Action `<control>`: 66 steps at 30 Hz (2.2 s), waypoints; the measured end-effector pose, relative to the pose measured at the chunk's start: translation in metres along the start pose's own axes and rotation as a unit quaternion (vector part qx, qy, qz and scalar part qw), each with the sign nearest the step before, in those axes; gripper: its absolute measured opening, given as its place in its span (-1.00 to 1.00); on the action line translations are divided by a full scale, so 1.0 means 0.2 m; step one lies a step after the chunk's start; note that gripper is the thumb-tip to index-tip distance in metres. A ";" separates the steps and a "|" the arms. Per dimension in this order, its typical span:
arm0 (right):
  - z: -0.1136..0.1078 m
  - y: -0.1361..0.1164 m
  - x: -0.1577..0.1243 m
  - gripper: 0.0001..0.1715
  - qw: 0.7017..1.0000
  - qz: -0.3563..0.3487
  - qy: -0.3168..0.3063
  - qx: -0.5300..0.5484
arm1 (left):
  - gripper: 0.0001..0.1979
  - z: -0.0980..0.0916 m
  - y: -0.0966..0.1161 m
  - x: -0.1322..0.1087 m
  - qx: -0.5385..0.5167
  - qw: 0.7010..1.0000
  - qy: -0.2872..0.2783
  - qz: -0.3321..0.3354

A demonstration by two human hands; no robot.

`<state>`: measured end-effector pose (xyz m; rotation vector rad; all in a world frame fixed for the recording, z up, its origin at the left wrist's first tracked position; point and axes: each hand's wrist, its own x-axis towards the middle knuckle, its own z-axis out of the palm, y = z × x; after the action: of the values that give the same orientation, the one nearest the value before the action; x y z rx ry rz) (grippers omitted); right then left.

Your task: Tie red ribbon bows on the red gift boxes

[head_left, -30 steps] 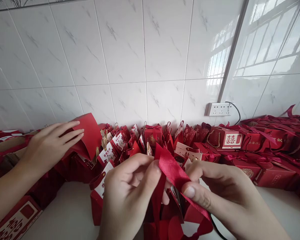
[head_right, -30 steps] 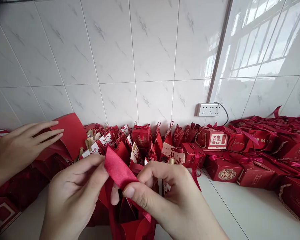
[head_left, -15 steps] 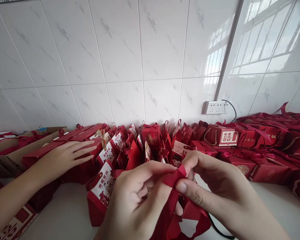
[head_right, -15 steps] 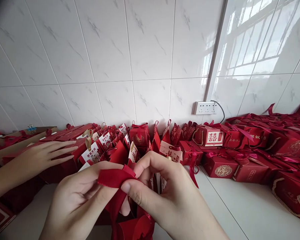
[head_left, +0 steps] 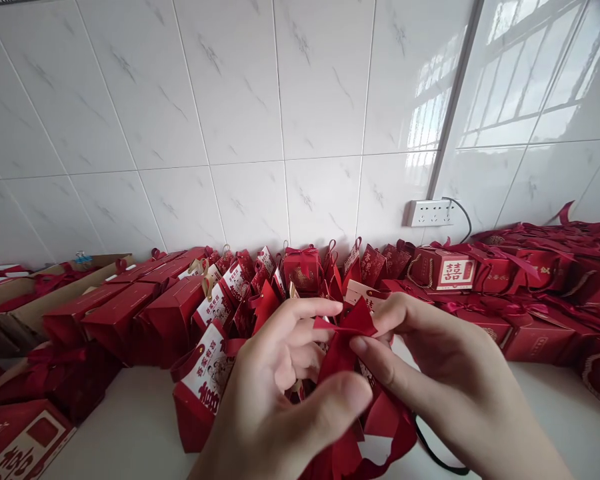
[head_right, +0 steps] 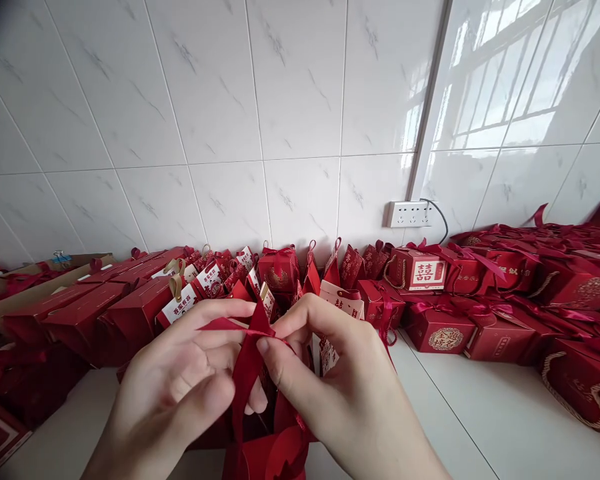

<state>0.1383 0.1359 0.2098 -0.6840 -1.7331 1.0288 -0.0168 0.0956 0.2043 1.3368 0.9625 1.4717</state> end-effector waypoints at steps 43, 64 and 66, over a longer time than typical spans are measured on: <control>-0.02 -0.01 -0.04 -0.80 0.932 -0.261 -0.021 -0.249 | -0.72 -0.10 0.01 0.08 -0.067 0.996 -0.040 -0.042; 0.00 0.03 0.00 -0.75 0.929 -0.207 0.066 -0.299 | -0.92 0.00 0.05 0.02 0.018 1.000 0.013 0.015; 0.00 0.02 0.01 -0.76 0.922 -0.220 0.081 -0.309 | -0.91 0.00 0.05 0.02 0.038 0.999 0.024 0.028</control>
<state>0.1376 0.1392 0.2065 -0.6902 -1.9485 0.0969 -0.0181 0.0965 0.2146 1.3991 1.0273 1.5296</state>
